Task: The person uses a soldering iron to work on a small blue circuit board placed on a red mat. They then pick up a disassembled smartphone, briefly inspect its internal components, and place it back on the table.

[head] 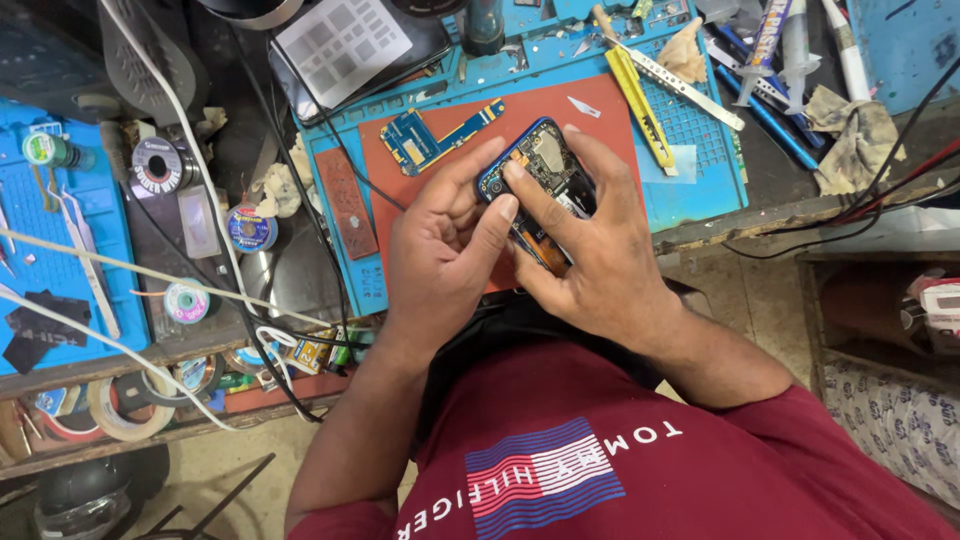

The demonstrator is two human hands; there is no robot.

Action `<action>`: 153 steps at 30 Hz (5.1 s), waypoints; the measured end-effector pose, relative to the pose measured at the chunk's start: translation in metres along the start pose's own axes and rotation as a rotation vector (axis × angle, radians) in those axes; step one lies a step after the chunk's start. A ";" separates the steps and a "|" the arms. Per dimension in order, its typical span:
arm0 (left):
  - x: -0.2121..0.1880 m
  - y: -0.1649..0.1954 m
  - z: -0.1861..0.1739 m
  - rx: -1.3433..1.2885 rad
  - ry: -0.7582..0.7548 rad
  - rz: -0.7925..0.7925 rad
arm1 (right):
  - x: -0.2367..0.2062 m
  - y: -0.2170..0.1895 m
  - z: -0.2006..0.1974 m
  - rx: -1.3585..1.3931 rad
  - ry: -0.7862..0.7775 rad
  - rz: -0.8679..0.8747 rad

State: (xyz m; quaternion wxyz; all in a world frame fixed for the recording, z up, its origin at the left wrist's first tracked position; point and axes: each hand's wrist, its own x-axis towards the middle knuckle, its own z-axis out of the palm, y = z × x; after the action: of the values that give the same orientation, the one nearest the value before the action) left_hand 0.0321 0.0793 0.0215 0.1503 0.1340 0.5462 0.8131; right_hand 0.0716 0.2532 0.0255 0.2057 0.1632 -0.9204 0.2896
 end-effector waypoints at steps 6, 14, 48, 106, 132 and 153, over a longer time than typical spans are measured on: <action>0.001 -0.005 -0.012 0.046 -0.010 0.070 | -0.003 0.008 -0.013 0.328 -0.018 0.164; 0.005 -0.001 -0.024 0.000 -0.075 0.036 | -0.006 0.029 -0.008 1.091 -0.110 0.470; 0.008 0.004 -0.007 0.109 -0.134 -0.020 | -0.003 0.035 0.011 1.130 0.035 0.532; -0.006 -0.022 -0.013 0.174 -0.107 -0.007 | 0.005 0.044 0.028 0.983 -0.002 0.542; -0.002 -0.027 -0.012 0.027 -0.021 0.005 | 0.006 0.035 0.016 1.146 -0.113 0.502; -0.002 -0.026 -0.011 0.086 0.040 0.064 | -0.006 0.050 0.016 1.160 -0.126 0.552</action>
State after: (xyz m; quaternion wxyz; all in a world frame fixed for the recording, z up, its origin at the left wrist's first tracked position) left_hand 0.0322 0.0786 -0.0070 0.1075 0.1415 0.5791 0.7957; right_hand 0.0508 0.2838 -0.0127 -0.0525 0.0217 -0.6329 0.7721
